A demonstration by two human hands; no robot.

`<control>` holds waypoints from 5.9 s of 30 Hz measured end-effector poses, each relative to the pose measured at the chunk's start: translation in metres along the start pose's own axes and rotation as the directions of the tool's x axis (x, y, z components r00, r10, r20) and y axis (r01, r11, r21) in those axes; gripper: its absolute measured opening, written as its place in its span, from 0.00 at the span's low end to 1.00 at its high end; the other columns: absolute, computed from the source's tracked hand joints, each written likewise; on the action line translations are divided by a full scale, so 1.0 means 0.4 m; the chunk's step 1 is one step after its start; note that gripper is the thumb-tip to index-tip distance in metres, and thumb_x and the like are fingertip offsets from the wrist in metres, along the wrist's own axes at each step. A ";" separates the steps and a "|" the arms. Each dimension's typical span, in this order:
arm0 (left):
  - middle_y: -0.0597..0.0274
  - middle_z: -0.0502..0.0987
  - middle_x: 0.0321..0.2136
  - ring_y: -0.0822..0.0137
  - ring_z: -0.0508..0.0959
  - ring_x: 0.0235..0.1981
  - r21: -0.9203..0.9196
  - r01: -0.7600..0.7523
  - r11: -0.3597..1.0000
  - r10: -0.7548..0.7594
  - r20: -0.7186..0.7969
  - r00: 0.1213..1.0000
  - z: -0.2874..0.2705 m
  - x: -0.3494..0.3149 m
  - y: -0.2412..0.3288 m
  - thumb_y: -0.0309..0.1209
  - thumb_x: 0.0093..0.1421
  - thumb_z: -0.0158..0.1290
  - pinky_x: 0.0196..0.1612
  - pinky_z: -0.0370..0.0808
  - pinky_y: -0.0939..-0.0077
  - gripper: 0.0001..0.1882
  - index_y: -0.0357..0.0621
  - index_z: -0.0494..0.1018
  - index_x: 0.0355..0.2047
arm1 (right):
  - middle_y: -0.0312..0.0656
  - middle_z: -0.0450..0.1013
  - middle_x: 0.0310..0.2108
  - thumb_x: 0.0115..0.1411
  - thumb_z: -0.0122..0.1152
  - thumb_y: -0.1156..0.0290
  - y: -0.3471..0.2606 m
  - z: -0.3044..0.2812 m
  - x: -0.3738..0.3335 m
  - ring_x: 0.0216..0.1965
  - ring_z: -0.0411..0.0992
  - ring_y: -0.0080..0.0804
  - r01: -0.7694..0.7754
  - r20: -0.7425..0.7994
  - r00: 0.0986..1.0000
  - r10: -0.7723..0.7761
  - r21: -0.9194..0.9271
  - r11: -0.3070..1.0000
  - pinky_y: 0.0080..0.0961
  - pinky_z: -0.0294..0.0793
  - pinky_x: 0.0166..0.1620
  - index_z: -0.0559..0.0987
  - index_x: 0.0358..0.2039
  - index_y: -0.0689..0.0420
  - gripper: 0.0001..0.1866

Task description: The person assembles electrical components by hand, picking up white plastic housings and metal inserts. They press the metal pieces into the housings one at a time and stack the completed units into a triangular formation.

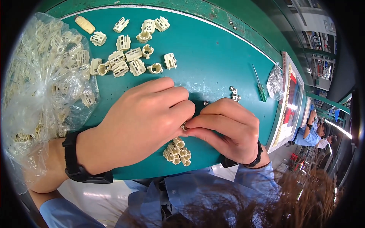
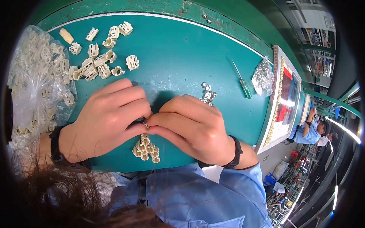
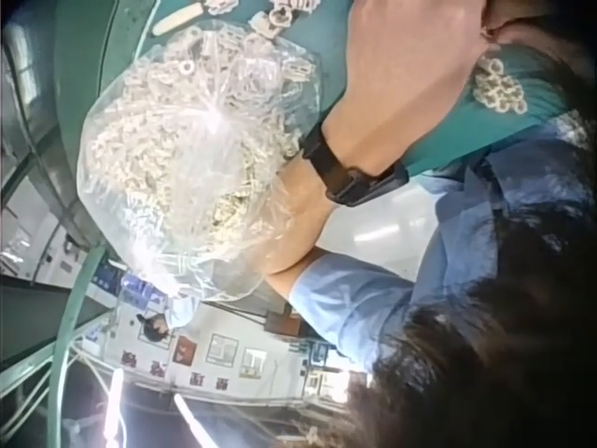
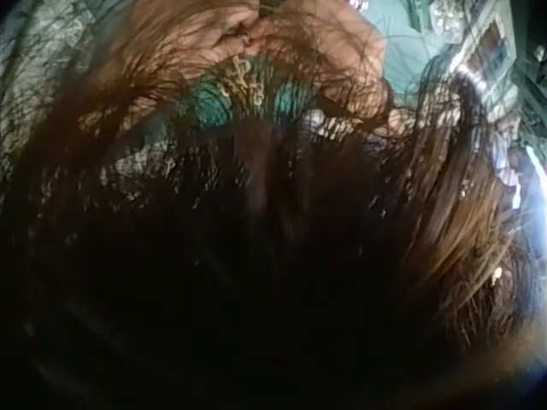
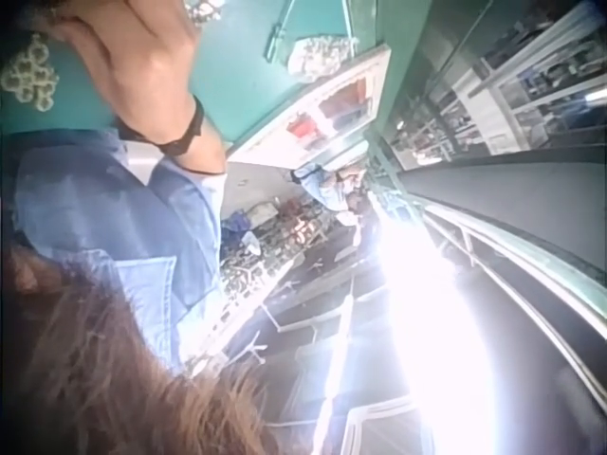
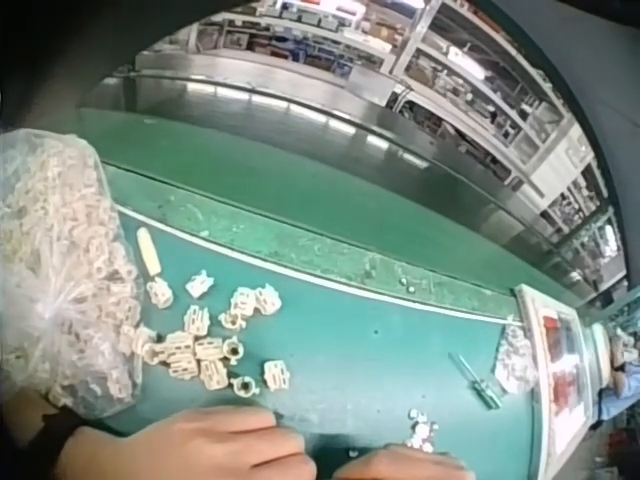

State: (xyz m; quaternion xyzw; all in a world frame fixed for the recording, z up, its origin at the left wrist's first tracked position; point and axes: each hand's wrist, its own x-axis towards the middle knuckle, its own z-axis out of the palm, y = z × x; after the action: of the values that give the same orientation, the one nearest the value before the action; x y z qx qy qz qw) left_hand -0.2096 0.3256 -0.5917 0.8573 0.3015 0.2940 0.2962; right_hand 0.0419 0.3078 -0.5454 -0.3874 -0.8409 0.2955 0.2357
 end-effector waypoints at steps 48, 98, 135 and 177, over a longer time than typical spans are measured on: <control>0.60 0.78 0.40 0.53 0.78 0.44 0.673 0.144 0.725 -0.098 -0.107 0.989 -0.111 0.334 0.331 0.34 0.55 0.78 0.44 0.79 0.60 0.20 0.44 0.82 0.45 | 0.37 0.82 0.39 0.59 0.83 0.72 0.004 -0.445 -0.145 0.38 0.83 0.43 -0.021 0.050 0.998 0.029 -0.140 0.990 0.40 0.84 0.41 0.91 0.42 0.53 0.11; 0.67 0.82 0.35 0.60 0.81 0.34 0.043 -0.005 0.999 -0.001 0.124 0.992 -0.045 0.189 0.168 0.33 0.54 0.78 0.35 0.80 0.65 0.18 0.47 0.87 0.44 | 0.37 0.82 0.36 0.54 0.87 0.71 0.056 -0.317 -0.080 0.34 0.82 0.38 0.043 0.025 0.999 -0.041 -0.088 0.995 0.34 0.80 0.35 0.93 0.40 0.53 0.13; 0.68 0.85 0.47 0.55 0.79 0.48 0.107 -0.087 0.990 0.075 0.107 0.991 -0.026 0.290 0.222 0.33 0.54 0.78 0.50 0.81 0.62 0.22 0.52 0.91 0.51 | 0.34 0.80 0.38 0.57 0.83 0.71 0.050 -0.390 -0.143 0.35 0.80 0.37 0.083 0.093 0.993 -0.070 -0.143 0.986 0.37 0.82 0.35 0.91 0.41 0.53 0.12; 0.73 0.83 0.46 0.60 0.80 0.45 0.113 -0.095 0.989 0.087 0.073 0.994 -0.009 0.201 0.138 0.33 0.48 0.80 0.47 0.77 0.62 0.16 0.52 0.86 0.36 | 0.33 0.79 0.36 0.56 0.84 0.75 0.031 -0.207 -0.096 0.31 0.79 0.34 0.118 -0.104 0.986 -0.127 -0.087 0.989 0.34 0.78 0.27 0.91 0.43 0.55 0.13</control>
State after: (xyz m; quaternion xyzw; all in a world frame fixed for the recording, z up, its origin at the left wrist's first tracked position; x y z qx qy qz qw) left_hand -0.1413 0.3467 -0.5254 0.8954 0.2687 0.2599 0.2419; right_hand 0.1225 0.3100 -0.5012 -0.3597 -0.8602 0.2246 0.2832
